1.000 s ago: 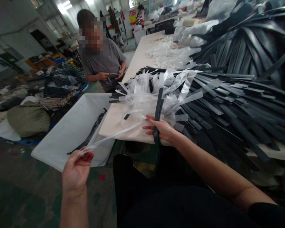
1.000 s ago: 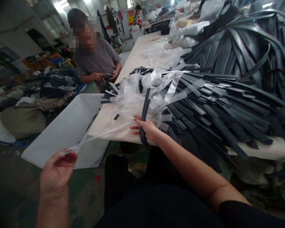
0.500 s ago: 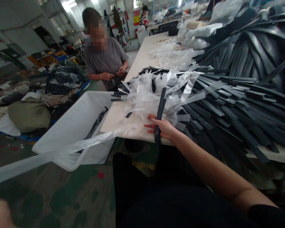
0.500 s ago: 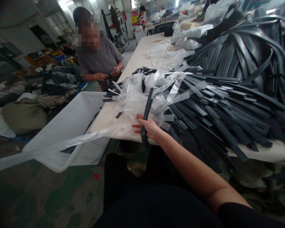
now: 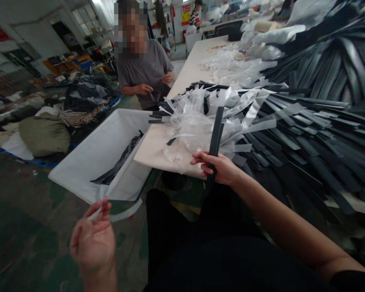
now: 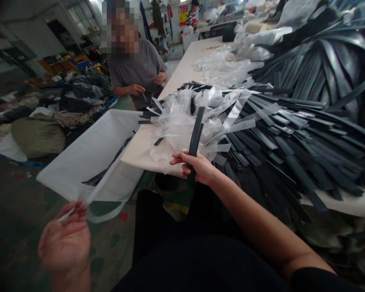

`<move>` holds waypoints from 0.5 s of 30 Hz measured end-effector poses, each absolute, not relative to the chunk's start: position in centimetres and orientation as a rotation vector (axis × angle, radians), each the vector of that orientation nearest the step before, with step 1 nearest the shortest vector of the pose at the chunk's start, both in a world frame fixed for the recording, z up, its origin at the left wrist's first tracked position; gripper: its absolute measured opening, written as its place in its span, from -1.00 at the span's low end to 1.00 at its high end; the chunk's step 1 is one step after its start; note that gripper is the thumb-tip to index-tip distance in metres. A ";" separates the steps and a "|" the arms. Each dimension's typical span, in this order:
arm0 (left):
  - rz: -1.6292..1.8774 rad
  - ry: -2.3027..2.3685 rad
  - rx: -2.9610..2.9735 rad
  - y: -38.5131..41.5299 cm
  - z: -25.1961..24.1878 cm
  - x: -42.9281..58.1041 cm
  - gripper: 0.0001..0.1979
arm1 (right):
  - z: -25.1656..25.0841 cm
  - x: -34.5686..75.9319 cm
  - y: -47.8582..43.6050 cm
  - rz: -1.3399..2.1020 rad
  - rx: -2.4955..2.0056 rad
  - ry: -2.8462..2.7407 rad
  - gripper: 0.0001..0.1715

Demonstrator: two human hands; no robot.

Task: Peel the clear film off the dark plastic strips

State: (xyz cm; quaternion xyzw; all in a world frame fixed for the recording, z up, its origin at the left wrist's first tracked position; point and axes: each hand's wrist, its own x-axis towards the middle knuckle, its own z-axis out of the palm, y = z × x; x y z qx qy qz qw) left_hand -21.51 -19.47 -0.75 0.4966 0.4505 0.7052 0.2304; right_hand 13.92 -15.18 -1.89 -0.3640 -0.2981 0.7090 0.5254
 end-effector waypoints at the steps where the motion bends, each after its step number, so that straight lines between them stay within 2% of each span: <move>1: 1.946 1.186 1.408 -19.7 -1.5 -20.5 -0.72 | -1.8 13.3 -15.8 1.767 -0.823 -0.781 -0.76; 4: 1.803 1.142 1.631 -21.0 -2.7 -18.3 -0.84 | -1.9 10.5 -17.3 2.009 -0.706 -1.000 -0.63; 8: 1.429 1.201 1.914 -23.6 -3.2 -17.4 -0.86 | -3.4 6.3 -17.6 2.241 -0.696 -1.094 -0.51; 15: 1.154 1.016 2.144 -25.9 -3.1 -16.9 -0.81 | -4.3 2.2 -14.5 2.397 -0.757 -0.896 -0.57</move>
